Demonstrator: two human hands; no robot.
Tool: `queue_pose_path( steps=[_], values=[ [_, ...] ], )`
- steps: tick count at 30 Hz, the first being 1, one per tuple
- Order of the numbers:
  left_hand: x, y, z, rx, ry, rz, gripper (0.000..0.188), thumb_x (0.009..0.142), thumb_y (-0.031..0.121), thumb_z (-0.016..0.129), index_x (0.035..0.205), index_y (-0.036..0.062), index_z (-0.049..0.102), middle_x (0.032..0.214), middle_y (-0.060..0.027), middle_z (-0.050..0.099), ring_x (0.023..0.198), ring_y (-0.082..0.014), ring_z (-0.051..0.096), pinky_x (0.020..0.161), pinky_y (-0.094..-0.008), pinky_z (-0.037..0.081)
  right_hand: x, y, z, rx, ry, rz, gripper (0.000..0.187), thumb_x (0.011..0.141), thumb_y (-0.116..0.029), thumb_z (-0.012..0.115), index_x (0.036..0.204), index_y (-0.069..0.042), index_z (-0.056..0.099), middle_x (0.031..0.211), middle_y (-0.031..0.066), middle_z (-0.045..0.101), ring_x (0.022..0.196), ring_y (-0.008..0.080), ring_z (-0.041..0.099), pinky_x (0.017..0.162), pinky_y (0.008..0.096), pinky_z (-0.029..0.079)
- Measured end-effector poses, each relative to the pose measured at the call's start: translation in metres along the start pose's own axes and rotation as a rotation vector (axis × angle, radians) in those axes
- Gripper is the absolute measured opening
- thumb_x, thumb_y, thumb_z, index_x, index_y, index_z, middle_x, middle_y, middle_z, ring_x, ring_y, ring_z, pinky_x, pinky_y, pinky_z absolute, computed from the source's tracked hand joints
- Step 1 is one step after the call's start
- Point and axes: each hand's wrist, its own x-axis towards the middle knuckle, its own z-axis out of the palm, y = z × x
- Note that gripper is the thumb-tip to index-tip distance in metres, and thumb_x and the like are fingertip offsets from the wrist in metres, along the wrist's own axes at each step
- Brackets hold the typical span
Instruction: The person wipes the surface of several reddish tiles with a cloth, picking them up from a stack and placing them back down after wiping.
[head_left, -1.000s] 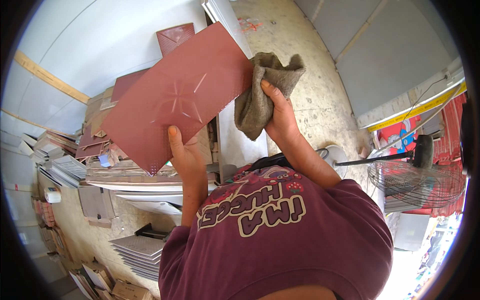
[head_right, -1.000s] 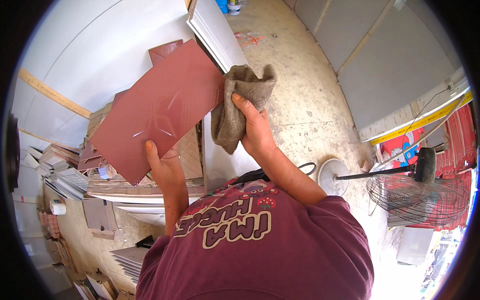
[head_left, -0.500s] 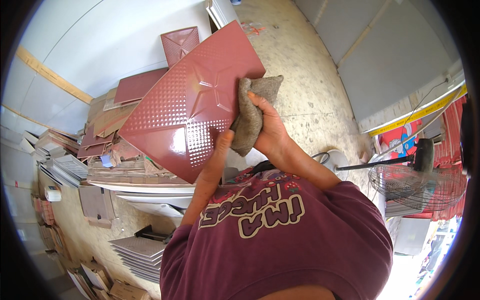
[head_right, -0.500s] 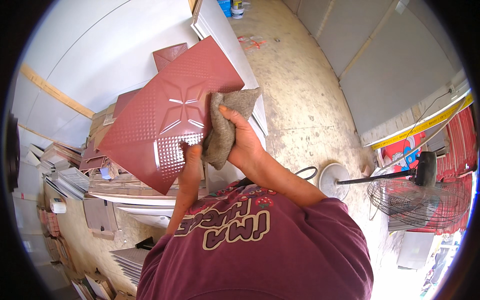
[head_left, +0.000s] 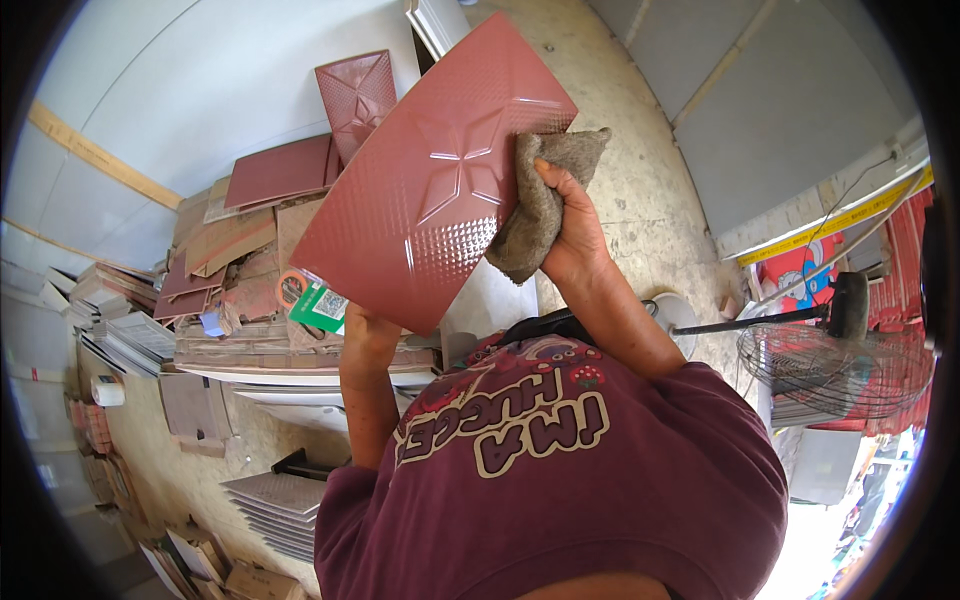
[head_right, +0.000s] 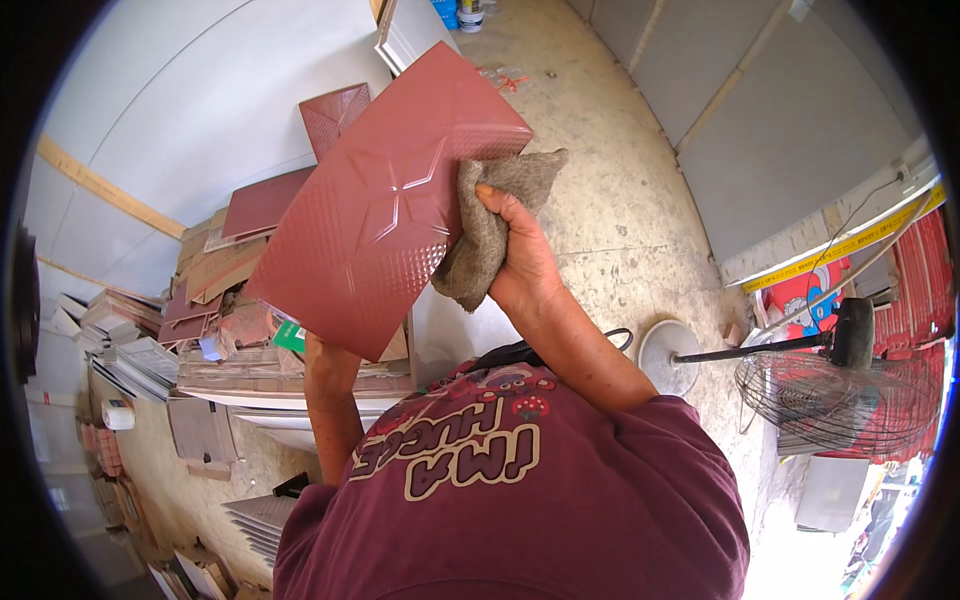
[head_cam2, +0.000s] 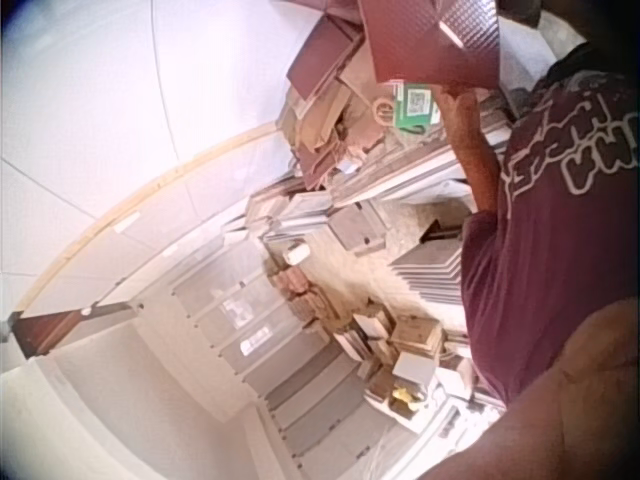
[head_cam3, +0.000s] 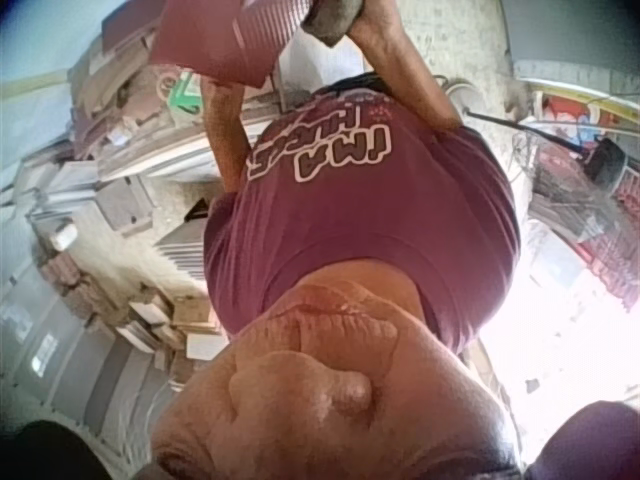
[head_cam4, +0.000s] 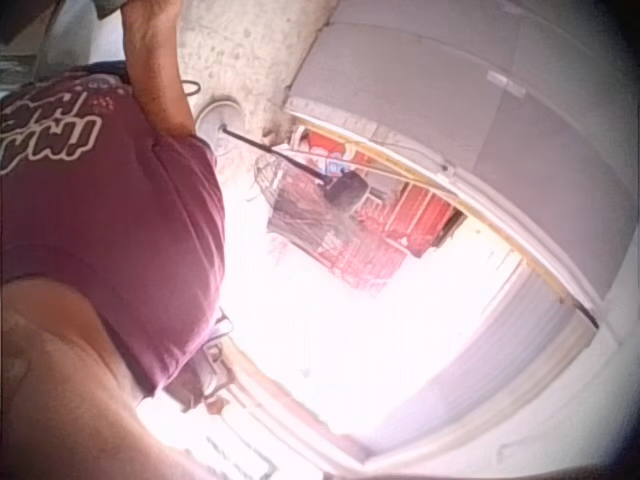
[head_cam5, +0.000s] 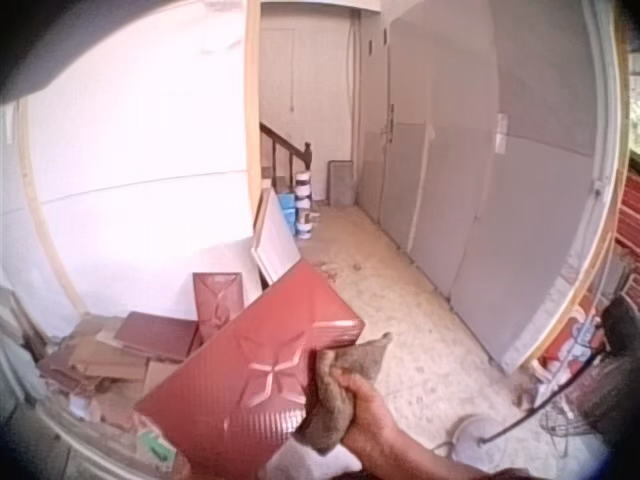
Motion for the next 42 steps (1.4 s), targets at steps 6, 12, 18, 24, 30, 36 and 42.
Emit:
queue_pose_path(
  steps=[6, 12, 18, 24, 30, 36, 42],
  values=[
    [-0.003, 0.001, 0.032, 0.053, 0.199, 0.041, 0.08, 0.086, 0.012, 0.075, 0.155, 0.0067, 0.035, 0.146, -0.0146, 0.05, 0.134, -0.0324, 0.052, 0.11, -0.0506, 0.045, 0.0, 0.008, 0.001, -0.093, 0.009, -0.039, 0.041, 0.091, -0.015, 0.072, 0.128, -0.005, 0.059, 0.116, 0.0082, 0.068, 0.107, 0.0237, 0.066, 0.097, 0.0435, 0.054],
    [-0.001, -0.006, 0.041, -0.008, 0.34, 0.025, 0.075, 0.088, 0.008, 0.072, 0.153, 0.0049, 0.036, 0.144, -0.0146, 0.051, 0.133, -0.0331, 0.053, 0.109, -0.0502, 0.047, -0.001, 0.005, -0.003, -0.328, 0.007, -0.169, 0.045, 0.089, -0.015, 0.075, 0.127, 0.0, 0.058, 0.115, 0.0106, 0.067, 0.102, 0.0221, 0.067, 0.089, 0.0374, 0.057],
    [-0.001, -0.011, 0.036, -0.108, 0.339, 0.077, 0.07, 0.091, 0.007, 0.07, 0.152, 0.0026, 0.036, 0.145, -0.0148, 0.05, 0.132, -0.033, 0.053, 0.11, -0.0491, 0.047, 0.004, -0.014, 0.003, -0.438, 0.106, -0.358, 0.044, 0.091, -0.014, 0.074, 0.128, 0.003, 0.059, 0.115, 0.0119, 0.069, 0.101, 0.0223, 0.069, 0.09, 0.0359, 0.057],
    [-0.002, -0.019, 0.03, -0.084, 0.378, 0.09, 0.065, 0.09, 0.003, 0.071, 0.148, 0.0022, 0.042, 0.14, -0.0121, 0.055, 0.128, -0.0282, 0.056, 0.11, -0.0437, 0.045, -0.015, -0.039, 0.025, -0.871, -0.042, -0.873, 0.035, 0.093, -0.014, 0.075, 0.124, 0.0, 0.067, 0.113, 0.0091, 0.072, 0.103, 0.0181, 0.068, 0.09, 0.0314, 0.055],
    [0.007, -0.047, 0.014, -0.079, 0.308, 0.024, 0.061, 0.091, 0.002, 0.068, 0.147, 0.0035, 0.044, 0.14, -0.0125, 0.055, 0.129, -0.0283, 0.056, 0.11, -0.0446, 0.047, -0.021, 0.015, 0.042, -1.577, -0.849, -0.957, 0.072, 0.062, -0.006, 0.082, 0.131, -0.014, 0.063, 0.126, 0.0091, 0.065, 0.125, 0.033, 0.058, 0.11, 0.049, 0.041],
    [-0.011, -0.033, 0.03, -0.002, 0.336, 0.031, 0.07, 0.088, 0.001, 0.07, 0.151, 0.0055, 0.04, 0.14, -0.0132, 0.055, 0.129, -0.03, 0.056, 0.11, -0.0471, 0.047, -0.005, 0.017, 0.039, -1.605, -0.756, -1.174, 0.056, 0.068, -0.005, 0.079, 0.121, -0.016, 0.068, 0.115, 0.0036, 0.069, 0.112, 0.0283, 0.063, 0.103, 0.0476, 0.044],
    [-0.013, -0.018, 0.045, 0.019, 0.322, -0.022, 0.073, 0.085, 0.002, 0.072, 0.151, 0.0062, 0.041, 0.142, -0.0139, 0.055, 0.129, -0.0317, 0.056, 0.109, -0.0469, 0.048, 0.045, -0.03, 0.038, -1.493, -0.393, -1.34, 0.049, 0.072, -0.006, 0.081, 0.119, -0.014, 0.068, 0.115, 0.0064, 0.073, 0.108, 0.0325, 0.065, 0.095, 0.042, 0.05]
  ],
)
